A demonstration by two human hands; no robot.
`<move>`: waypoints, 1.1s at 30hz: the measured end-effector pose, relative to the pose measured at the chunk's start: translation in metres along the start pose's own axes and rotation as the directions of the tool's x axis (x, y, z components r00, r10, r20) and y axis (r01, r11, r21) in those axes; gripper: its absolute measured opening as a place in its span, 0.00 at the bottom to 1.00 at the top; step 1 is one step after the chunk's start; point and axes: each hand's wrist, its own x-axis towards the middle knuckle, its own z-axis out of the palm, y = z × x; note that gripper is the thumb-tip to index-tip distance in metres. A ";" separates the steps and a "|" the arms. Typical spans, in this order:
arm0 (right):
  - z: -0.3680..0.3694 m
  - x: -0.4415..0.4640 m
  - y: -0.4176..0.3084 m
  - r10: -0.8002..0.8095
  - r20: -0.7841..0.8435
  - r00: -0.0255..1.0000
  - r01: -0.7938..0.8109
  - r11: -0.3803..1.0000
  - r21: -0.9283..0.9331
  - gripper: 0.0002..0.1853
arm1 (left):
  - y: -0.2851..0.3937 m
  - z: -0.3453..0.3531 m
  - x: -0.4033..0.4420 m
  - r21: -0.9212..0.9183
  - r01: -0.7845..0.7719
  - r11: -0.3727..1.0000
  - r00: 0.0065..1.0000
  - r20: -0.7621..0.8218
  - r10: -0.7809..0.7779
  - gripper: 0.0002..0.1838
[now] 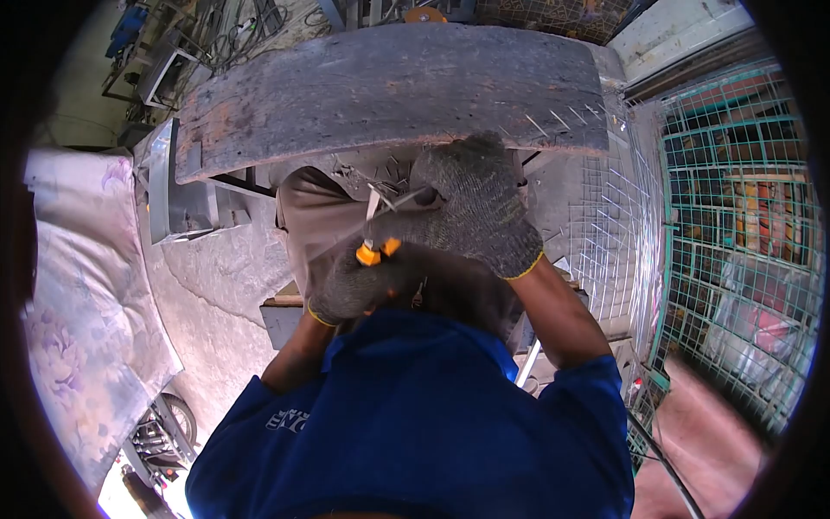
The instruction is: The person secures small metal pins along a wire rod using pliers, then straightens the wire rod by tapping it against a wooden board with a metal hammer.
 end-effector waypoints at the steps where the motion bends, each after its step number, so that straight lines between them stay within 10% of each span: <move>1: -0.008 0.003 -0.006 0.016 0.149 0.989 -0.003 0.996 -0.088 0.28 | 0.006 0.000 -0.002 -0.002 0.000 1.000 1.000 -0.003 0.000 0.19; 5: 0.021 -0.008 0.013 -0.155 -0.289 0.945 0.165 0.986 0.010 0.30 | -0.001 -0.005 0.003 0.075 0.227 0.971 0.966 0.112 -0.235 0.18; 7: 0.024 -0.008 0.015 -0.053 -0.315 0.948 0.115 0.976 0.182 0.33 | -0.055 -0.015 0.023 -0.711 -0.112 0.695 0.945 0.140 0.295 0.16; 9: 0.020 -0.008 0.014 -0.069 -0.352 0.933 0.129 0.981 0.148 0.36 | -0.056 -0.037 0.029 -0.574 -0.148 0.805 0.899 0.261 0.351 0.18; 12: 0.028 -0.008 0.027 -0.048 -0.305 0.951 0.120 0.967 0.223 0.42 | -0.066 -0.049 0.032 -0.764 0.157 0.626 0.987 0.150 -0.064 0.20; 14: 0.030 -0.007 0.026 -0.017 -0.217 0.976 0.090 0.940 0.329 0.45 | -0.070 -0.051 0.029 -0.244 -0.055 0.968 0.993 0.092 0.079 0.20; 21: 0.014 -0.008 0.014 0.068 -0.103 0.992 -0.024 0.925 0.379 0.50 | -0.054 -0.045 0.031 -0.385 -0.229 0.894 0.899 0.269 0.346 0.23; 23: 0.014 -0.009 0.014 0.035 -0.127 0.991 0.015 0.928 0.372 0.51 | 0.006 -0.016 0.016 0.226 -0.087 0.970 0.991 0.116 0.062 0.25; 29: 0.008 -0.014 0.011 0.036 -0.125 0.991 0.001 0.958 0.288 0.54 | -0.019 -0.023 0.032 -0.046 -0.183 0.982 0.972 0.143 0.188 0.32; 33: 0.005 -0.016 0.012 0.040 -0.069 0.997 -0.019 0.960 0.280 0.54 | -0.015 -0.018 0.037 0.212 -0.313 0.926 0.948 0.122 0.292 0.31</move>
